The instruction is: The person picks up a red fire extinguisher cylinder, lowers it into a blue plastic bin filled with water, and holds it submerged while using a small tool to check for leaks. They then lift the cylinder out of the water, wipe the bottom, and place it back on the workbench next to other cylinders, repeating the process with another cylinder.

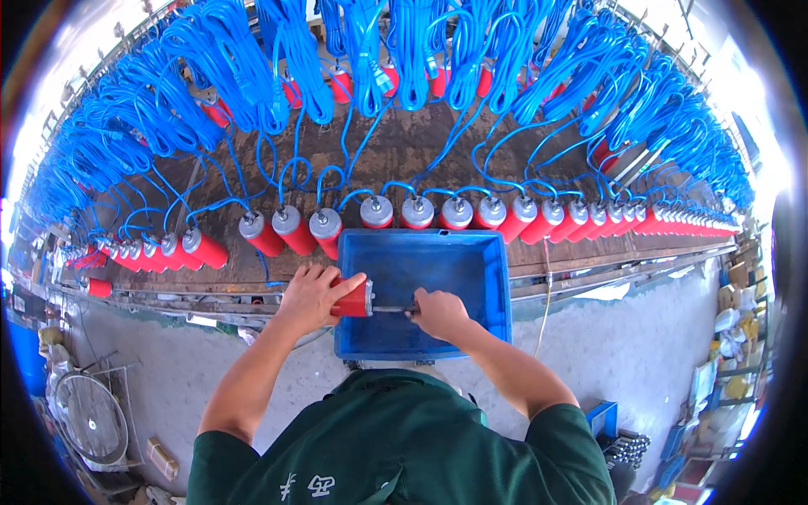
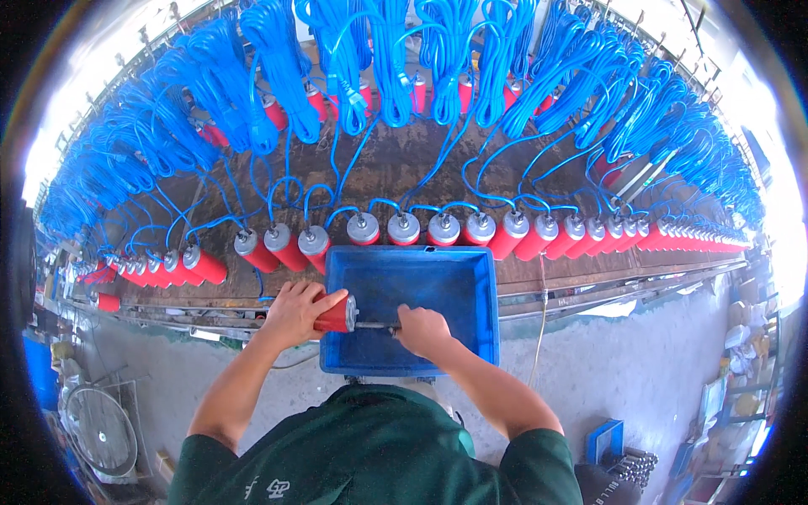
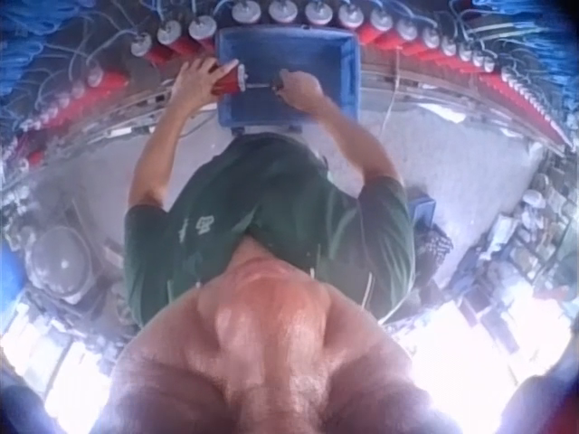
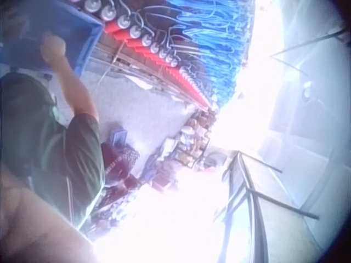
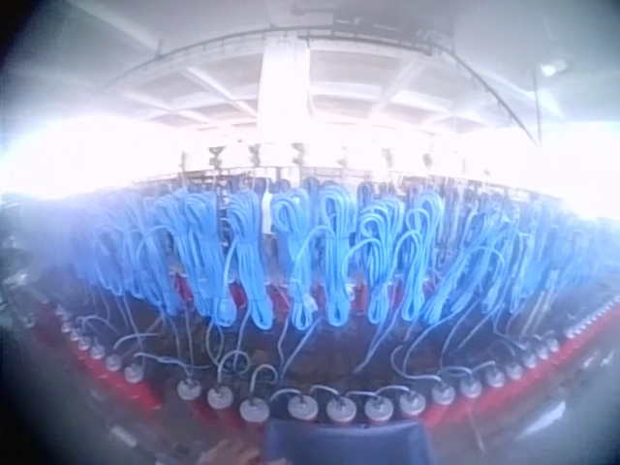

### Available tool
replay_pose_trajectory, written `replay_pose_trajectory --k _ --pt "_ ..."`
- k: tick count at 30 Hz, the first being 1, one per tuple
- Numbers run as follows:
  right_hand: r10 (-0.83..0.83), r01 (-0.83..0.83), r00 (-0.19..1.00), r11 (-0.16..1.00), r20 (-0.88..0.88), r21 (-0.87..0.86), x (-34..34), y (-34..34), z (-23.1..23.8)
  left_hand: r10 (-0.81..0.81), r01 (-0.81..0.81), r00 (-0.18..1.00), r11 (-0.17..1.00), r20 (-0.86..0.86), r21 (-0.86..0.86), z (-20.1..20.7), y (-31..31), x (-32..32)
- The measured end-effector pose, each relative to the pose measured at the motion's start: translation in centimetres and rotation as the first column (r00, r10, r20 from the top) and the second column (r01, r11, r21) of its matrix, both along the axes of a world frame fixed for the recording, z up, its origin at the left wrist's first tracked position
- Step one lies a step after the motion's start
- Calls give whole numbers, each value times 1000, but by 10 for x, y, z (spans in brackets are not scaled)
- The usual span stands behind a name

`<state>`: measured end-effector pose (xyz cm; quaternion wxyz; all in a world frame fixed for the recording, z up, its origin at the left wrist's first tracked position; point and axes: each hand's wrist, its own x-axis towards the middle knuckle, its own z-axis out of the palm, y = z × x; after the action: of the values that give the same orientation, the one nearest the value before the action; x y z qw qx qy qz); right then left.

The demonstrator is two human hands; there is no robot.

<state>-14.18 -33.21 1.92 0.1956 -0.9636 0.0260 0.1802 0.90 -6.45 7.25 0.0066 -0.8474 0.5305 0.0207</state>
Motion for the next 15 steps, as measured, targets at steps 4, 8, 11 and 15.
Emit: replay_pose_trajectory --k 4,8,11,15 --pt "-37 307 888 790 -459 531 8 -18 22 -15 16 1000 999 -26 28 -2 3 -4" --pt "-149 656 752 263 -642 707 -7 -26 -8 12 -12 999 1000 -51 6 -1 0 -4" --pt "-172 545 836 143 -522 826 -14 -16 0 8 -7 999 1000 -49 20 0 1 -4" --pt "-118 527 845 16 -522 850 -11 -22 -9 39 -37 998 998 -50 51 2 1 -5"
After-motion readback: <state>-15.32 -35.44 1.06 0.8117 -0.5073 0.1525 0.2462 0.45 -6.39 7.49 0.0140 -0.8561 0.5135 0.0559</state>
